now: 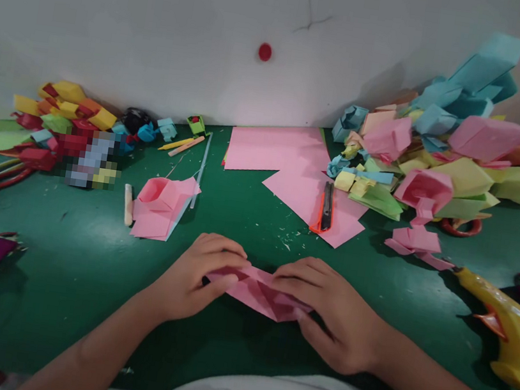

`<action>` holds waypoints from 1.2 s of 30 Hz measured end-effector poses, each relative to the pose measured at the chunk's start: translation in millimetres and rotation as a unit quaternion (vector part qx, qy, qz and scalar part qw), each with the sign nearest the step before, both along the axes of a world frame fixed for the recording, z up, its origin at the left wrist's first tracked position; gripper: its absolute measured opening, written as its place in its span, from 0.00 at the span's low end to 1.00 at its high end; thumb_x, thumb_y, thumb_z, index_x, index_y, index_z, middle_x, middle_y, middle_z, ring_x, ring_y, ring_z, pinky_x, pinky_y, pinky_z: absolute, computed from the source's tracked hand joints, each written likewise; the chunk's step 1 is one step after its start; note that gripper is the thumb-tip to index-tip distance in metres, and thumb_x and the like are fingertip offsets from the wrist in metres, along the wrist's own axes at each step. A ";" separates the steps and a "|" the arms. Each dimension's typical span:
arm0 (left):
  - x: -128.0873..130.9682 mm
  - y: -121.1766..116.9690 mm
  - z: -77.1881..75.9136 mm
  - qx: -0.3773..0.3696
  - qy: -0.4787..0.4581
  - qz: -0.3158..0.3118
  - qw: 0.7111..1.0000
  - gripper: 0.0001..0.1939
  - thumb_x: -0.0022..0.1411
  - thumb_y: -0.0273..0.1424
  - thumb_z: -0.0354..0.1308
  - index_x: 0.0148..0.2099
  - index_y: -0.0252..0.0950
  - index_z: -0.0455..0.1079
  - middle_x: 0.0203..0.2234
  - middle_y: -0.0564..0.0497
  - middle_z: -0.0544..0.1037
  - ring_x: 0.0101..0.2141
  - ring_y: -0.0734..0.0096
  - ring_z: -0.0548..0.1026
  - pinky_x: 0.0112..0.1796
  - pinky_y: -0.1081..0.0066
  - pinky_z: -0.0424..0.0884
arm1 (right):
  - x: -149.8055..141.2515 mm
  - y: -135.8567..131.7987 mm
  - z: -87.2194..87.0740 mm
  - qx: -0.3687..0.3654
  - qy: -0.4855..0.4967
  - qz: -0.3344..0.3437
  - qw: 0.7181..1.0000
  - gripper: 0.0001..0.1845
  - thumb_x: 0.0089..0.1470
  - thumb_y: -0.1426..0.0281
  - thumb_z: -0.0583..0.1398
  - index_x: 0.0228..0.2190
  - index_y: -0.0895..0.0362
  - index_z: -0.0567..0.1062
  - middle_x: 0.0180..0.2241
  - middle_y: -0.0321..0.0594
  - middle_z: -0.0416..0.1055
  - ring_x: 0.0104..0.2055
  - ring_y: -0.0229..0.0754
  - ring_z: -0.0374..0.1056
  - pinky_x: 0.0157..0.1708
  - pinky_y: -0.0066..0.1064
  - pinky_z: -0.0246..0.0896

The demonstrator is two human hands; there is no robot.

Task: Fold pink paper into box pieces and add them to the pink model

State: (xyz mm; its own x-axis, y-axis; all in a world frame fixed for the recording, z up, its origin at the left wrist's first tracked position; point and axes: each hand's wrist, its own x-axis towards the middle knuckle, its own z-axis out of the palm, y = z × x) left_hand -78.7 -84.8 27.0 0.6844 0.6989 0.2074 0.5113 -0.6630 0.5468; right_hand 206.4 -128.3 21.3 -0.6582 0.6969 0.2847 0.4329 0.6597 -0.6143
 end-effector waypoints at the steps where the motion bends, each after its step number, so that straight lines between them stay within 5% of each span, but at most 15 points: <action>1: -2.5 1.4 -1.3 -0.004 -0.003 0.026 1.000 0.13 0.71 0.33 0.53 0.55 0.43 0.73 0.50 0.48 0.77 0.52 0.62 0.73 0.53 0.60 0.68 | 1.6 0.8 0.6 0.002 0.009 -0.009 1.000 0.25 0.56 0.73 0.55 0.56 0.55 0.71 0.53 0.47 0.73 0.51 0.49 0.68 0.51 0.47 0.64; 4: -7.0 5.0 -6.9 -0.013 0.017 0.083 0.996 0.16 0.68 0.34 0.58 0.56 0.43 0.72 0.50 0.48 0.77 0.52 0.60 0.73 0.53 0.61 0.70 | 2.3 3.2 -5.7 0.010 -0.015 -0.076 0.997 0.25 0.57 0.72 0.57 0.57 0.56 0.69 0.51 0.48 0.75 0.50 0.50 0.70 0.50 0.48 0.66; 10: -6.6 6.5 -7.8 -0.012 0.014 0.088 0.996 0.14 0.69 0.31 0.55 0.55 0.42 0.72 0.46 0.49 0.79 0.48 0.65 0.75 0.47 0.66 0.73 | -1.7 7.5 -25.8 0.011 -0.023 -0.157 0.987 0.15 0.64 0.74 0.54 0.48 0.55 0.75 0.40 0.42 0.80 0.41 0.46 0.72 0.42 0.41 0.67; 15: -3.5 -3.2 7.4 0.100 -0.029 -0.036 0.994 0.14 0.65 0.33 0.61 0.52 0.41 0.72 0.45 0.47 0.79 0.46 0.62 0.75 0.48 0.61 0.68 | -1.1 7.2 -21.9 0.017 -0.012 -0.189 0.982 0.13 0.62 0.75 0.55 0.44 0.54 0.77 0.36 0.40 0.79 0.38 0.44 0.71 0.37 0.38 0.65; 21: 11.9 -13.3 2.1 0.113 0.095 -0.093 0.985 0.12 0.70 0.25 0.52 0.51 0.41 0.73 0.43 0.51 0.82 0.44 0.67 0.76 0.45 0.62 0.64 | -5.8 6.7 -17.0 0.002 -0.013 -0.149 0.989 0.10 0.60 0.72 0.60 0.44 0.53 0.77 0.39 0.39 0.78 0.39 0.44 0.69 0.40 0.39 0.63; 26: 13.5 -10.9 -6.6 0.118 0.085 -0.048 0.988 0.16 0.71 0.24 0.50 0.56 0.41 0.72 0.42 0.51 0.82 0.43 0.68 0.77 0.46 0.62 0.64 | -9.4 4.9 -18.3 0.000 -0.024 -0.117 0.993 0.10 0.64 0.72 0.56 0.40 0.53 0.77 0.33 0.38 0.77 0.35 0.42 0.68 0.37 0.36 0.60; 32: 14.3 -10.9 -9.5 0.126 0.072 -0.021 0.989 0.14 0.71 0.23 0.51 0.53 0.41 0.71 0.44 0.51 0.81 0.45 0.66 0.77 0.48 0.60 0.63 | -12.7 -2.8 -10.2 -0.035 -0.062 -0.094 0.993 0.20 0.60 0.75 0.57 0.53 0.51 0.73 0.35 0.38 0.77 0.35 0.43 0.67 0.36 0.36 0.60; 36: 16.2 -8.3 -11.7 0.132 0.031 -0.002 0.991 0.13 0.70 0.23 0.54 0.51 0.42 0.73 0.46 0.50 0.80 0.49 0.65 0.75 0.50 0.60 0.65 | -13.8 -5.2 -4.1 -0.051 -0.057 -0.039 0.996 0.16 0.61 0.71 0.58 0.51 0.52 0.74 0.40 0.39 0.78 0.38 0.45 0.68 0.39 0.39 0.61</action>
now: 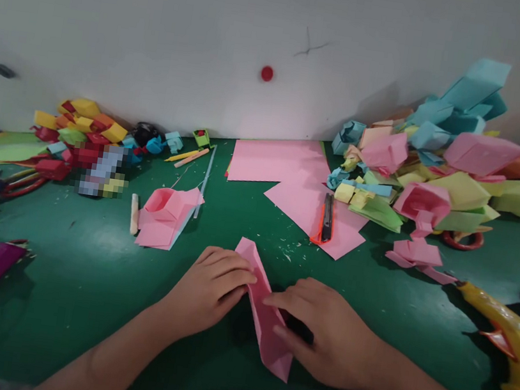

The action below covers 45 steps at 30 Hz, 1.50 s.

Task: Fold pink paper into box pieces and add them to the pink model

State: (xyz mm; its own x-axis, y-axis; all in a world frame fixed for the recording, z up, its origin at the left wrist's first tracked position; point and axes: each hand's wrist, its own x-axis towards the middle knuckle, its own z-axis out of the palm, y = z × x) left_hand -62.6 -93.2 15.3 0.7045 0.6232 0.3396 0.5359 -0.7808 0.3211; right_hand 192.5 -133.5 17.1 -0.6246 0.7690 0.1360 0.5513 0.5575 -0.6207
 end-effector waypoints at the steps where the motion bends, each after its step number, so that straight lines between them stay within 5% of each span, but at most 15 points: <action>1: 0.2 0.9 -0.5 0.004 -0.008 0.003 1.000 0.13 0.69 0.23 0.55 0.51 0.43 0.74 0.48 0.50 0.79 0.50 0.65 0.74 0.51 0.60 0.66 | -0.1 -0.4 1.2 -0.006 0.007 0.010 1.000 0.16 0.61 0.70 0.59 0.51 0.53 0.74 0.40 0.39 0.78 0.39 0.45 0.68 0.40 0.40 0.61; 6: -0.3 3.3 -1.0 -0.019 -0.047 0.035 0.998 0.16 0.68 0.26 0.57 0.52 0.48 0.77 0.55 0.48 0.74 0.54 0.61 0.71 0.52 0.56 0.71 | -3.2 1.2 5.2 -0.030 0.072 -0.010 0.997 0.10 0.65 0.67 0.56 0.44 0.52 0.76 0.42 0.40 0.76 0.42 0.44 0.68 0.43 0.38 0.62; 9: 0.9 3.4 0.6 -0.060 -0.074 0.045 0.994 0.13 0.68 0.28 0.58 0.51 0.45 0.78 0.57 0.46 0.72 0.54 0.60 0.71 0.50 0.60 0.74 | -7.5 10.8 4.4 -0.068 0.073 -0.111 0.989 0.08 0.64 0.66 0.56 0.34 0.53 0.74 0.36 0.38 0.76 0.38 0.42 0.69 0.38 0.35 0.62; 12: 6.0 4.5 3.4 -0.102 -0.092 0.048 0.989 0.09 0.67 0.29 0.59 0.41 0.42 0.81 0.56 0.46 0.72 0.54 0.61 0.73 0.50 0.62 0.75 | -11.5 27.5 1.1 -0.111 0.044 -0.191 0.974 0.07 0.58 0.67 0.60 0.40 0.53 0.73 0.30 0.35 0.75 0.30 0.41 0.70 0.28 0.31 0.57; 14: 10.7 7.0 4.7 -0.120 -0.098 0.051 0.987 0.09 0.66 0.28 0.59 0.36 0.39 0.80 0.54 0.46 0.73 0.52 0.62 0.74 0.51 0.62 0.75 | -12.9 38.6 -1.4 -0.114 0.023 -0.202 0.973 0.15 0.56 0.69 0.61 0.46 0.53 0.73 0.29 0.34 0.76 0.28 0.41 0.70 0.26 0.30 0.55; 18: 18.3 18.9 2.9 -0.108 -0.131 0.141 0.975 0.05 0.64 0.29 0.59 0.39 0.40 0.77 0.51 0.46 0.74 0.54 0.59 0.72 0.52 0.57 0.72 | -10.1 49.3 -3.0 -0.075 0.011 -0.197 0.977 0.09 0.55 0.74 0.57 0.32 0.53 0.77 0.26 0.34 0.74 0.28 0.40 0.68 0.26 0.30 0.53; 22: 26.9 36.7 2.8 -0.232 -0.255 0.248 0.905 0.22 0.57 0.33 0.64 0.55 0.40 0.70 0.54 0.43 0.73 0.52 0.57 0.73 0.43 0.62 0.75 | 0.4 48.1 2.1 -0.086 0.100 -0.244 0.961 0.08 0.57 0.69 0.57 0.33 0.53 0.77 0.26 0.33 0.74 0.26 0.40 0.67 0.26 0.31 0.57; 25: 38.9 48.9 8.8 -0.404 -0.314 0.196 0.836 0.18 0.56 0.35 0.64 0.49 0.36 0.73 0.43 0.44 0.79 0.41 0.63 0.77 0.40 0.65 0.74 | 8.3 48.2 6.5 -0.070 0.158 -0.253 0.952 0.09 0.58 0.66 0.58 0.34 0.52 0.78 0.28 0.35 0.75 0.28 0.41 0.69 0.28 0.32 0.61; 27: 48.2 56.4 14.5 -0.443 -0.311 0.177 0.822 0.12 0.55 0.36 0.64 0.40 0.34 0.75 0.34 0.48 0.79 0.35 0.67 0.76 0.37 0.68 0.71 | 11.5 49.2 7.8 -0.034 0.182 -0.244 0.952 0.08 0.58 0.66 0.58 0.34 0.53 0.79 0.32 0.37 0.77 0.33 0.42 0.71 0.32 0.33 0.64; 32: 66.1 74.8 30.6 -0.391 -0.273 0.179 0.861 0.08 0.51 0.33 0.63 0.30 0.34 0.71 0.25 0.55 0.72 0.27 0.74 0.69 0.30 0.73 0.62 | 13.1 49.8 8.5 0.046 0.203 -0.283 0.936 0.08 0.60 0.67 0.59 0.38 0.53 0.78 0.36 0.39 0.79 0.35 0.42 0.73 0.34 0.32 0.67; 36: 74.5 83.2 43.8 -0.351 -0.211 0.154 0.899 0.07 0.50 0.33 0.63 0.30 0.35 0.72 0.25 0.56 0.71 0.26 0.74 0.66 0.27 0.74 0.59 | 14.0 49.3 9.8 0.095 0.220 -0.285 0.928 0.05 0.59 0.68 0.60 0.33 0.53 0.78 0.33 0.38 0.77 0.33 0.41 0.72 0.33 0.31 0.67; 42: 78.2 80.6 48.4 -0.231 -0.163 0.155 0.947 0.07 0.52 0.32 0.60 0.27 0.36 0.65 0.21 0.59 0.62 0.25 0.76 0.60 0.26 0.73 0.53 | 17.4 50.4 8.9 0.098 0.227 -0.203 0.948 0.08 0.62 0.71 0.58 0.37 0.52 0.79 0.38 0.39 0.78 0.40 0.41 0.75 0.39 0.31 0.69; 45: 75.1 75.6 51.4 -0.232 -0.149 0.125 0.953 0.11 0.55 0.32 0.57 0.24 0.36 0.61 0.21 0.59 0.56 0.24 0.77 0.56 0.26 0.73 0.50 | 18.2 49.9 7.3 0.097 0.197 -0.183 0.958 0.10 0.64 0.72 0.57 0.39 0.52 0.78 0.39 0.39 0.78 0.43 0.41 0.75 0.43 0.31 0.69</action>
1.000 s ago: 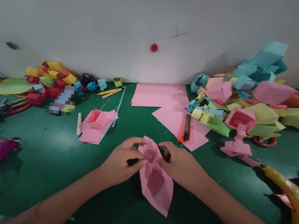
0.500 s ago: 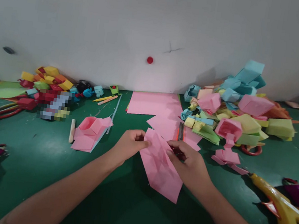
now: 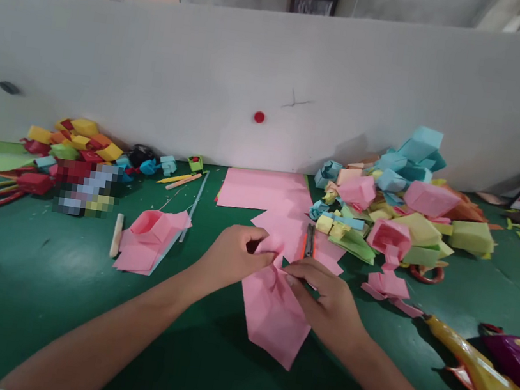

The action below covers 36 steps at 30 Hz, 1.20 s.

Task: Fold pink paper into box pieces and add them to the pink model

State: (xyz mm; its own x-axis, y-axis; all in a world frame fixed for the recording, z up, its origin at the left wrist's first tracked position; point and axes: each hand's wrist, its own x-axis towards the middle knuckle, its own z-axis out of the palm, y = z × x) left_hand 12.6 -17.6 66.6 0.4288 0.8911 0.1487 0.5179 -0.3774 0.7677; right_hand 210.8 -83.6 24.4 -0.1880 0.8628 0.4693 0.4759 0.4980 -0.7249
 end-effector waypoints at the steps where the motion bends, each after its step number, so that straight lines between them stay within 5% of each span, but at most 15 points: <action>1: -1.2 -2.0 2.3 -0.006 0.004 -0.017 1.000 0.11 0.57 0.31 0.56 0.24 0.36 0.60 0.21 0.59 0.56 0.25 0.77 0.56 0.26 0.72 0.50 | 0.1 -0.3 -0.4 -0.001 -0.009 -0.003 1.000 0.10 0.64 0.71 0.56 0.39 0.52 0.78 0.40 0.39 0.79 0.43 0.42 0.75 0.43 0.32 0.69; 6: -1.7 -14.1 16.8 -0.010 0.033 -0.065 0.997 0.09 0.59 0.29 0.53 0.26 0.35 0.65 0.22 0.58 0.61 0.26 0.75 0.59 0.28 0.71 0.52 | 1.2 -0.4 0.0 -0.077 0.009 -0.067 0.995 0.06 0.59 0.67 0.61 0.40 0.52 0.75 0.38 0.39 0.79 0.39 0.43 0.75 0.39 0.35 0.69; 11: 7.2 -24.9 19.9 -0.015 0.065 -0.066 0.996 0.05 0.57 0.29 0.57 0.29 0.37 0.66 0.24 0.58 0.67 0.26 0.74 0.64 0.27 0.72 0.55 | 4.7 3.0 2.4 -0.163 0.060 -0.052 0.983 0.17 0.55 0.68 0.63 0.48 0.52 0.71 0.32 0.35 0.79 0.35 0.42 0.75 0.37 0.34 0.69; 21: 5.2 -15.3 4.4 -0.046 0.127 -0.030 0.990 0.06 0.53 0.28 0.61 0.35 0.39 0.68 0.29 0.57 0.75 0.30 0.70 0.72 0.27 0.72 0.58 | 5.1 1.3 -1.8 -0.086 -0.004 -0.045 0.995 0.10 0.56 0.69 0.63 0.41 0.50 0.81 0.39 0.38 0.81 0.40 0.43 0.77 0.39 0.34 0.71; 27: 9.2 -17.9 0.4 -0.003 0.136 -0.019 0.991 0.06 0.56 0.26 0.59 0.37 0.40 0.69 0.28 0.57 0.76 0.30 0.69 0.72 0.28 0.71 0.58 | 6.6 3.9 -2.6 -0.043 -0.040 -0.009 0.998 0.10 0.60 0.70 0.61 0.37 0.50 0.83 0.39 0.38 0.81 0.40 0.42 0.76 0.42 0.34 0.71; 33: 10.8 -21.3 -6.8 -0.003 0.097 -0.039 0.995 0.02 0.58 0.28 0.58 0.35 0.39 0.67 0.26 0.56 0.73 0.29 0.69 0.71 0.29 0.71 0.60 | 9.6 5.6 -2.4 -0.090 -0.054 -0.047 0.993 0.10 0.61 0.71 0.58 0.39 0.51 0.80 0.42 0.38 0.80 0.42 0.43 0.75 0.40 0.34 0.69; 36: 12.3 -17.1 -18.3 -0.058 0.041 -0.004 0.997 0.11 0.54 0.29 0.63 0.41 0.39 0.70 0.34 0.55 0.78 0.35 0.66 0.75 0.33 0.71 0.65 | 10.1 5.9 -1.5 -0.124 -0.055 -0.058 0.989 0.11 0.62 0.70 0.56 0.40 0.52 0.78 0.41 0.39 0.80 0.40 0.43 0.75 0.37 0.33 0.69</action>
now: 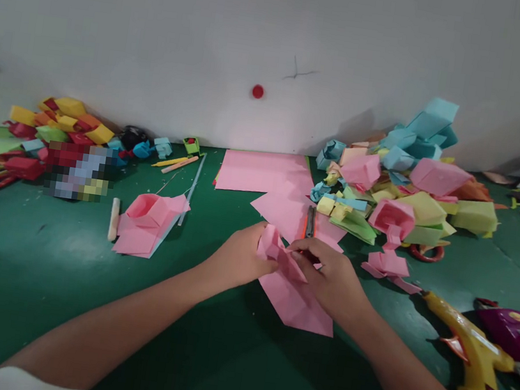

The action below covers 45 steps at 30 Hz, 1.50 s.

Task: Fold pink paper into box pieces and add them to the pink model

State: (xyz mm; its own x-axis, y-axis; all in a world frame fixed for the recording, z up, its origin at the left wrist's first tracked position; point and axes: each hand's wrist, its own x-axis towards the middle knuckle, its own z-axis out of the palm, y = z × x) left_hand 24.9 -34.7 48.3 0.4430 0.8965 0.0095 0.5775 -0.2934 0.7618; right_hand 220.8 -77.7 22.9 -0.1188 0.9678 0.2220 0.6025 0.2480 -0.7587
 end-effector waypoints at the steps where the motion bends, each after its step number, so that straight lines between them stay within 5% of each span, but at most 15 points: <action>1: 0.5 1.8 -3.6 -0.013 -0.015 0.014 1.000 0.12 0.53 0.28 0.63 0.42 0.39 0.71 0.36 0.55 0.78 0.36 0.66 0.76 0.35 0.71 0.66 | -0.1 0.1 0.0 -0.004 0.001 0.006 1.000 0.11 0.62 0.71 0.56 0.40 0.52 0.78 0.42 0.39 0.80 0.40 0.43 0.75 0.38 0.34 0.69; 8: 2.2 -0.2 -8.2 0.017 -0.019 -0.029 0.999 0.04 0.56 0.26 0.59 0.35 0.38 0.70 0.32 0.55 0.77 0.35 0.68 0.75 0.36 0.71 0.66 | -2.2 1.1 -0.3 -0.001 -0.008 0.059 0.998 0.11 0.60 0.71 0.58 0.37 0.50 0.81 0.42 0.40 0.79 0.43 0.43 0.74 0.45 0.36 0.68; 14: 6.6 -9.4 -2.0 0.029 0.005 -0.050 0.998 0.01 0.62 0.28 0.56 0.37 0.39 0.69 0.31 0.55 0.77 0.33 0.69 0.74 0.33 0.72 0.64 | -2.4 1.8 0.7 -0.047 0.018 -0.025 0.998 0.08 0.55 0.68 0.62 0.39 0.53 0.76 0.36 0.38 0.78 0.35 0.42 0.73 0.35 0.34 0.67; 22: 4.2 -11.9 -1.5 0.033 0.007 -0.036 0.999 0.18 0.62 0.29 0.59 0.53 0.42 0.65 0.42 0.52 0.80 0.42 0.64 0.78 0.38 0.70 0.69 | -0.6 2.4 2.9 -0.094 0.004 0.002 0.996 0.05 0.54 0.66 0.61 0.32 0.53 0.77 0.30 0.36 0.78 0.29 0.40 0.69 0.28 0.31 0.60; 28: 1.4 -7.6 7.1 0.052 0.082 -0.047 0.994 0.02 0.61 0.30 0.59 0.38 0.41 0.72 0.31 0.54 0.79 0.34 0.65 0.77 0.32 0.71 0.65 | -0.7 0.9 6.4 -0.095 0.014 0.025 0.995 0.06 0.54 0.68 0.61 0.33 0.53 0.79 0.30 0.35 0.78 0.29 0.39 0.69 0.28 0.30 0.61; 34: 2.8 -11.9 7.3 0.015 0.022 -0.052 0.998 0.17 0.59 0.24 0.58 0.50 0.43 0.70 0.40 0.54 0.82 0.41 0.64 0.80 0.40 0.70 0.72 | -2.2 0.8 4.4 -0.086 -0.029 0.026 0.996 0.03 0.51 0.69 0.62 0.26 0.55 0.74 0.24 0.33 0.73 0.25 0.38 0.65 0.25 0.29 0.55; 45: 2.7 -10.3 4.6 0.045 0.076 -0.026 0.996 0.14 0.63 0.29 0.57 0.51 0.43 0.64 0.41 0.52 0.78 0.42 0.61 0.78 0.38 0.69 0.68 | -1.9 -1.7 4.3 -0.085 -0.033 0.063 0.994 0.07 0.54 0.71 0.59 0.31 0.54 0.79 0.26 0.35 0.77 0.26 0.40 0.68 0.27 0.30 0.58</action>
